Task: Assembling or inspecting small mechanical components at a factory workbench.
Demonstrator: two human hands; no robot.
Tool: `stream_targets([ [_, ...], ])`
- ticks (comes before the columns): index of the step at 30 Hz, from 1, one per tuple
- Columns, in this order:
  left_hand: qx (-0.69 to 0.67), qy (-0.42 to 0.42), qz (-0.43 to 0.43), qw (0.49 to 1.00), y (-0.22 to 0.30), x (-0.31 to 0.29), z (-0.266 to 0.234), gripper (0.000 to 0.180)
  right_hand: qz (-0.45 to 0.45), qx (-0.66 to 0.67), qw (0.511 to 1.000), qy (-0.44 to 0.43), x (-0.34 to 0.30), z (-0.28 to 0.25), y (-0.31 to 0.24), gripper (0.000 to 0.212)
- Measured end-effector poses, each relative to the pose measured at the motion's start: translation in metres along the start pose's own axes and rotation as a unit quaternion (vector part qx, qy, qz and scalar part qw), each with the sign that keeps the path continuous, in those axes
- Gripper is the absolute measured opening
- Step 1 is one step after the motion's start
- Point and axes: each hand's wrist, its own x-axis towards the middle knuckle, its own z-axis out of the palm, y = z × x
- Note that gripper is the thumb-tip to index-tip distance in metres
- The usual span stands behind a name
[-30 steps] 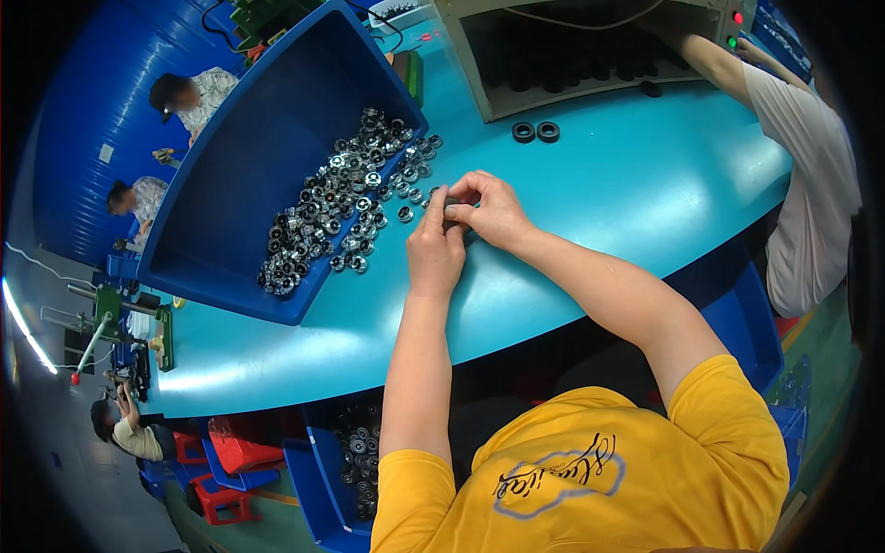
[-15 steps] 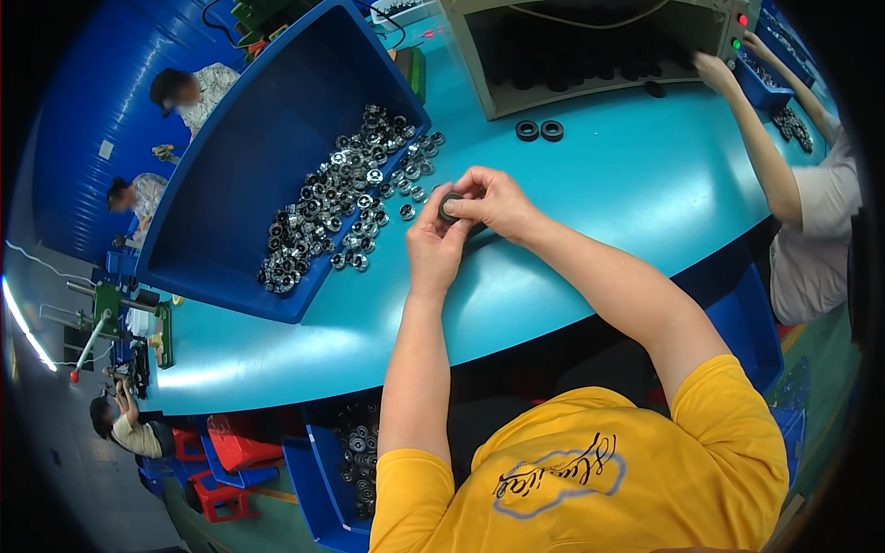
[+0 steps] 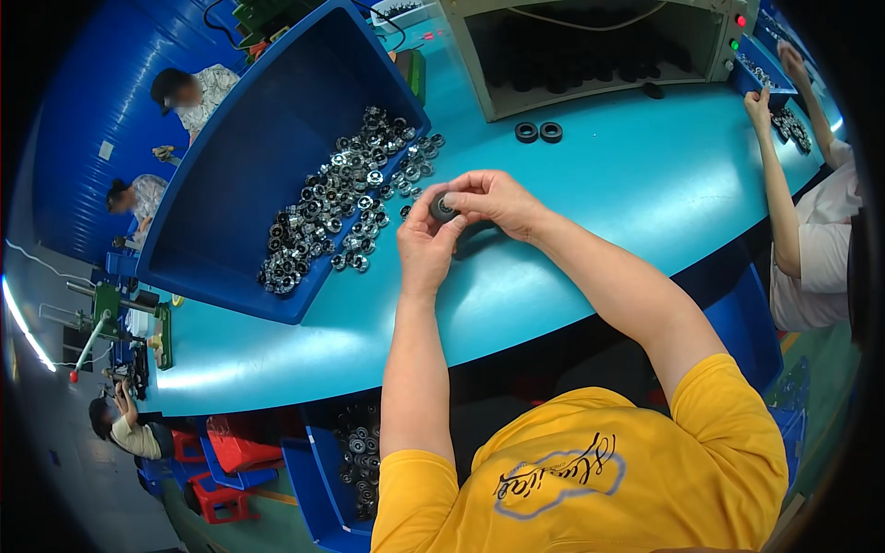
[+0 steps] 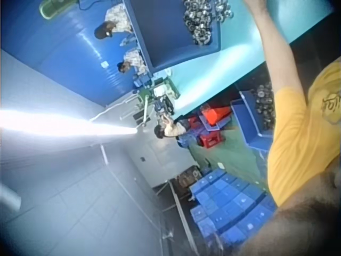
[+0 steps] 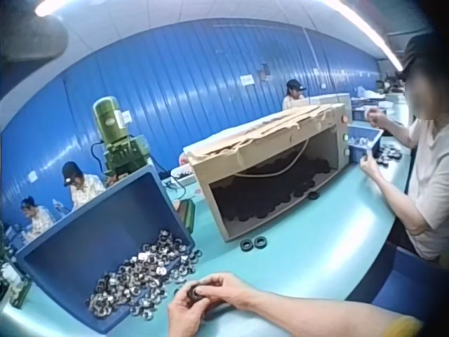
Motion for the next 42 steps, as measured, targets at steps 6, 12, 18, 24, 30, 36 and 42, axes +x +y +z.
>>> stream_targets([
  [6, 0.130, 0.007, 0.153, 0.980, -0.022, 0.003, 0.006, 0.044, 0.000, -0.022, 0.998, 0.052, 0.001, 0.002, 0.012, 0.023],
  [12, -0.019, 0.007, 0.010, 1.000, -0.003, 0.000, 0.003, 0.047, 0.003, 0.081, 0.996, -0.028, -0.004, -0.001, -0.004, 0.029],
  [18, -0.034, 0.002, 0.009, 0.999, 0.001, 0.002, -0.001, 0.048, -0.031, 0.055, 0.998, -0.020, -0.001, 0.001, 0.000, 0.030],
  [24, -0.003, 0.028, 0.074, 0.997, -0.014, 0.005, -0.002, 0.041, -0.050, -0.043, 0.998, 0.007, -0.001, 0.004, -0.006, 0.026],
  [30, -0.071, -0.006, -0.008, 0.997, -0.018, 0.008, -0.017, 0.050, -0.192, -0.304, 0.933, 0.018, -0.003, 0.006, -0.005, 0.021],
  [36, -0.127, 0.041, -0.016, 0.991, -0.010, 0.005, -0.006, 0.045, -0.105, -0.180, 0.978, 0.021, 0.000, 0.003, -0.004, 0.021],
  [42, -0.016, 0.028, 0.014, 0.999, -0.010, 0.003, -0.008, 0.036, -0.078, -0.137, 0.988, 0.000, 0.001, 0.001, 0.000, 0.022],
])
